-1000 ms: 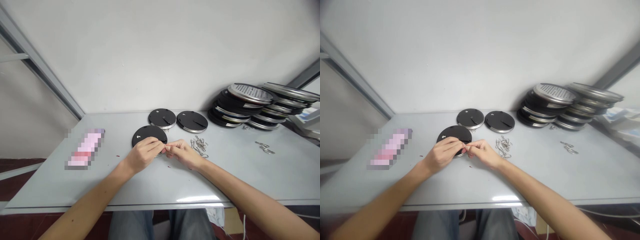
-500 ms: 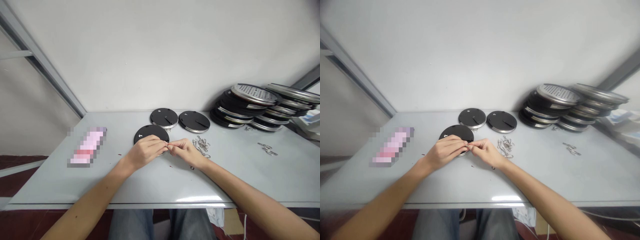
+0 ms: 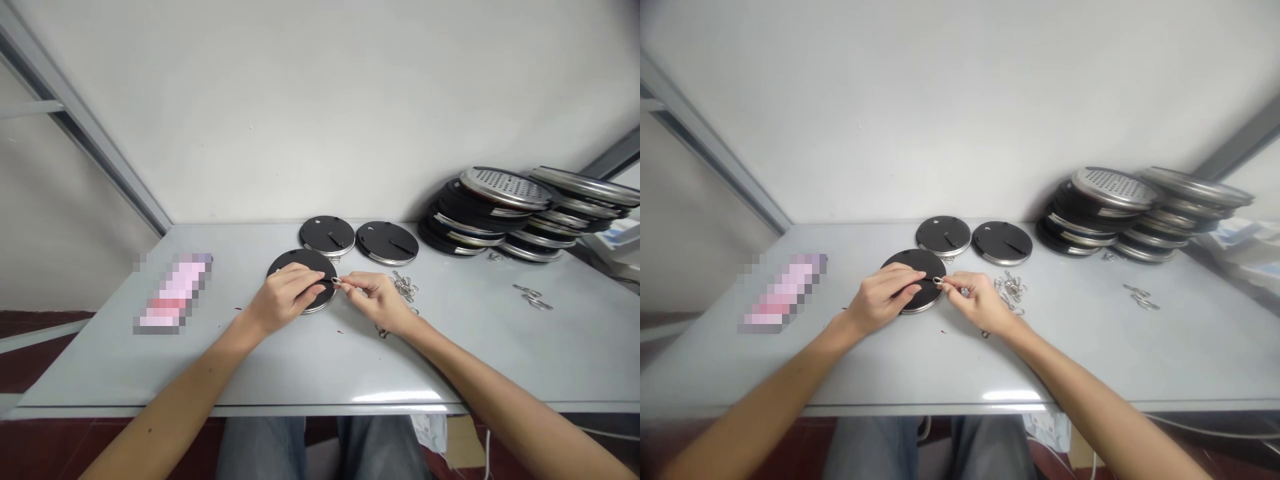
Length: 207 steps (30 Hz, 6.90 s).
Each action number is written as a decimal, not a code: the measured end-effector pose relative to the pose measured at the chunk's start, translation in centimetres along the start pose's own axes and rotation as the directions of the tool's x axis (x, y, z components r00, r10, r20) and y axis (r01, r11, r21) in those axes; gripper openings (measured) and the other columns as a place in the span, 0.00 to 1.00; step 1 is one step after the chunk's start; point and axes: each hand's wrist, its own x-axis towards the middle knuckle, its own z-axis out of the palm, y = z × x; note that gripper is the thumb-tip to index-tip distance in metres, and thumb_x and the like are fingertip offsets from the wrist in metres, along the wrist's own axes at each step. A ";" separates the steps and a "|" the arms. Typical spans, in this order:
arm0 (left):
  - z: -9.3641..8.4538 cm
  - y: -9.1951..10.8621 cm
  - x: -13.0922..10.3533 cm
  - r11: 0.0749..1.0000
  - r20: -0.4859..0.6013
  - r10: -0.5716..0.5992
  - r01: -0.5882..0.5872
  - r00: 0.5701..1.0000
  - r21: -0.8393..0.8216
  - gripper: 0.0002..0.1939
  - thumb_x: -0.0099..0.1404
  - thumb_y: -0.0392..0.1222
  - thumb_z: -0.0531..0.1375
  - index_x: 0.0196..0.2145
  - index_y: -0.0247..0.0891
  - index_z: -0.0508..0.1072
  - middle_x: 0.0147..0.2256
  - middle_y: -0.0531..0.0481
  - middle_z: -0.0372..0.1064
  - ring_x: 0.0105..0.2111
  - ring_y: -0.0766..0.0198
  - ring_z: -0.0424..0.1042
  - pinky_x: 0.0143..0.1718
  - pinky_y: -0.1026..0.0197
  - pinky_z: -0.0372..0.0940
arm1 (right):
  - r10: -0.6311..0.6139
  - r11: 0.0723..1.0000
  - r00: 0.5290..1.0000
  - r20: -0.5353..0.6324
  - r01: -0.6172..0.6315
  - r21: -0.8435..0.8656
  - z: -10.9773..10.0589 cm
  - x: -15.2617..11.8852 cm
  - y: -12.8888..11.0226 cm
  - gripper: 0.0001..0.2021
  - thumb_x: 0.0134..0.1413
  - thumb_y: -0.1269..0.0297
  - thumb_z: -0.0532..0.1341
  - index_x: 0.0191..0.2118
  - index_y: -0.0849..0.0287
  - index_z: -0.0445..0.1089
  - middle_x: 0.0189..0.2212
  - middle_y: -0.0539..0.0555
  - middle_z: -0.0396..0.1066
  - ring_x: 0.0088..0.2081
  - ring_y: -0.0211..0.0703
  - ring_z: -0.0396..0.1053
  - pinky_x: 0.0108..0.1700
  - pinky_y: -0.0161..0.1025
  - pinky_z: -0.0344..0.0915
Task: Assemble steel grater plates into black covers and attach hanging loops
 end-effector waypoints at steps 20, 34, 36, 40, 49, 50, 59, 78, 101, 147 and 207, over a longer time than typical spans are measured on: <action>0.2 -0.2 -0.4 0.997 0.011 -0.068 0.067 0.998 0.030 0.10 0.68 0.35 0.57 0.45 0.34 0.74 0.37 0.43 0.77 0.38 0.59 0.74 0.39 0.54 0.71 | -0.437 0.700 0.888 0.141 0.434 -0.567 0.3 -0.3 1.3 0.12 0.65 0.70 0.48 0.36 0.61 0.68 0.23 0.52 0.59 0.29 0.43 0.56 0.31 0.39 0.56; -0.7 -0.4 -0.5 0.817 0.407 -0.543 0.350 0.734 0.458 0.32 0.67 0.60 0.51 0.62 0.38 0.62 0.65 0.41 0.51 0.65 0.42 0.47 0.62 0.39 0.48 | -0.396 0.665 0.916 0.069 0.337 -0.667 -0.5 1.1 3.6 0.11 0.64 0.70 0.50 0.31 0.60 0.66 0.23 0.52 0.60 0.27 0.42 0.56 0.32 0.37 0.57; -1.0 0.1 -0.2 0.815 0.450 -0.542 0.315 0.710 0.486 0.35 0.65 0.63 0.51 0.62 0.41 0.61 0.65 0.42 0.52 0.64 0.42 0.48 0.61 0.40 0.49 | -0.389 0.661 0.918 0.074 0.334 -0.672 -0.4 1.1 3.7 0.11 0.64 0.70 0.51 0.31 0.60 0.65 0.23 0.52 0.61 0.27 0.42 0.56 0.32 0.37 0.57; -1.5 0.9 0.4 0.818 0.476 -0.531 0.277 0.701 0.504 0.36 0.60 0.66 0.55 0.61 0.46 0.64 0.63 0.43 0.55 0.57 0.40 0.55 0.56 0.40 0.53 | -0.380 0.632 0.921 0.086 0.326 -0.703 -0.3 1.2 3.7 0.11 0.64 0.71 0.51 0.30 0.60 0.65 0.23 0.52 0.61 0.28 0.42 0.57 0.32 0.37 0.58; -0.8 -0.4 -0.3 0.760 0.380 -0.643 0.494 0.665 0.422 0.40 0.62 0.67 0.52 0.64 0.40 0.57 0.64 0.40 0.50 0.65 0.44 0.45 0.63 0.42 0.45 | -0.361 0.572 0.927 0.101 0.306 -0.761 -0.9 1.3 4.0 0.12 0.63 0.71 0.51 0.28 0.60 0.65 0.23 0.52 0.61 0.28 0.42 0.57 0.34 0.37 0.57; -0.7 -0.8 -0.5 0.728 0.360 -0.684 0.555 0.635 0.404 0.40 0.64 0.66 0.50 0.65 0.37 0.55 0.65 0.39 0.50 0.66 0.45 0.45 0.64 0.43 0.45 | -0.361 0.572 0.927 0.098 0.303 -0.762 -1.0 1.3 4.1 0.12 0.63 0.71 0.51 0.28 0.60 0.65 0.23 0.52 0.61 0.28 0.42 0.57 0.34 0.37 0.56; -0.5 -1.9 -0.8 0.678 0.371 -0.734 0.638 0.568 0.364 0.41 0.62 0.64 0.55 0.64 0.35 0.54 0.64 0.38 0.52 0.66 0.44 0.44 0.63 0.43 0.46 | -0.292 0.565 0.945 0.148 0.295 -0.770 -0.9 0.9 4.1 0.13 0.64 0.69 0.52 0.27 0.61 0.64 0.23 0.53 0.63 0.28 0.41 0.57 0.33 0.36 0.55; 0.4 0.1 -0.1 0.626 0.236 -0.778 0.685 0.582 0.373 0.33 0.61 0.57 0.57 0.58 0.35 0.61 0.55 0.39 0.66 0.55 0.47 0.64 0.56 0.47 0.57 | -0.104 0.626 0.976 0.191 0.214 -0.750 -1.6 1.7 2.3 0.12 0.60 0.73 0.53 0.24 0.60 0.62 0.22 0.51 0.61 0.26 0.38 0.56 0.30 0.36 0.51; 0.7 0.3 0.4 0.586 0.195 -0.806 0.712 0.558 0.386 0.30 0.60 0.56 0.60 0.54 0.36 0.65 0.53 0.39 0.67 0.52 0.46 0.67 0.55 0.47 0.59 | 0.094 0.454 0.959 0.268 0.199 -0.868 -1.2 2.5 -0.1 0.11 0.56 0.77 0.55 0.25 0.63 0.68 0.23 0.59 0.70 0.26 0.43 0.63 0.28 0.39 0.49; -1.4 -1.7 0.0 0.670 0.304 -0.743 0.663 0.597 0.335 0.37 0.59 0.60 0.61 0.60 0.38 0.63 0.60 0.44 0.62 0.58 0.50 0.63 0.60 0.51 0.58 | -0.024 0.899 1.000 0.021 0.030 -0.437 -2.9 0.4 3.6 0.12 0.62 0.68 0.51 0.29 0.59 0.68 0.23 0.50 0.67 0.24 0.37 0.59 0.30 0.35 0.54; 1.6 2.4 0.7 0.970 0.188 -0.241 0.245 0.952 0.005 0.04 0.68 0.37 0.57 0.41 0.39 0.71 0.35 0.49 0.74 0.35 0.63 0.71 0.38 0.58 0.64 | -0.347 0.879 0.930 0.121 0.368 -0.305 -1.1 -0.6 1.5 0.10 0.63 0.64 0.56 0.39 0.59 0.74 0.27 0.55 0.72 0.31 0.43 0.66 0.39 0.43 0.64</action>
